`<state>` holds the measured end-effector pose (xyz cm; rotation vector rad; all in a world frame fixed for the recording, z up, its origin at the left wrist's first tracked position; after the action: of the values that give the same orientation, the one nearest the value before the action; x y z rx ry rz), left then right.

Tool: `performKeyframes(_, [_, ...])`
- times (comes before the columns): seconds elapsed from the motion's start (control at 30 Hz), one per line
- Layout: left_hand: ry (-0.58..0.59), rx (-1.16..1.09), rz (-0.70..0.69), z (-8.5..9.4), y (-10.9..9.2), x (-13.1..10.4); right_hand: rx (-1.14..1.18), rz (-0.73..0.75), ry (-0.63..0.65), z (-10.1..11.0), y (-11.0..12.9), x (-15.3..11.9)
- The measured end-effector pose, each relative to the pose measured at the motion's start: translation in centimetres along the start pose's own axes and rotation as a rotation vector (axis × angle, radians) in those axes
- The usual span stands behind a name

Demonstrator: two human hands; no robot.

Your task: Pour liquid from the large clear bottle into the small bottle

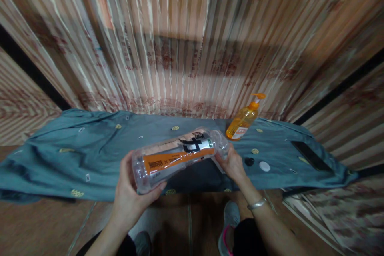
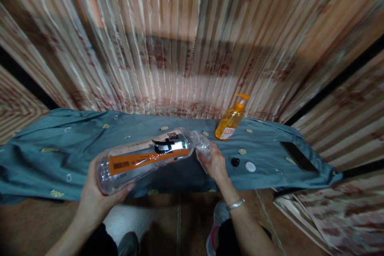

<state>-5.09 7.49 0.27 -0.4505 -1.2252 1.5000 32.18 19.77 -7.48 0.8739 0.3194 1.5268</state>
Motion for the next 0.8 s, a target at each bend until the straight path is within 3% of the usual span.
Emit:
performKeyframes(0.2, [0.03, 0.021, -0.017, -0.1, -0.4, 0.2, 0.011, -0.006, 0.002, 0.0, 0.0, 0.1])
performKeyframes(0.33, [-0.019, 0.03, -0.008, 0.2, -1.1, 0.1, 0.012, 0.0, 0.007, -0.2, 0.0, 0.2])
performKeyframes(0.47, [0.041, 0.05, -0.017, 0.0, -0.9, 0.4, 0.035, 0.039, 0.013, -0.4, 0.1, 0.4])
performKeyframes(0.8, [-0.022, 0.03, -0.03, 0.0, -2.2, 0.9, 0.055, 0.077, 0.006, -0.6, 0.0, 0.9])
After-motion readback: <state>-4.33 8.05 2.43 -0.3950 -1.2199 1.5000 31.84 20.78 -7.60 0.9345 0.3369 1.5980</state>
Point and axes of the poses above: each hand's wrist, its own x-axis towards the middle knuckle, its own z-axis out of the back of the hand, y = z × x, the point moved 8 cm from there along x, towards the middle knuckle, and after that the axes turned 8 degrees about x, right-handed, at the moved point
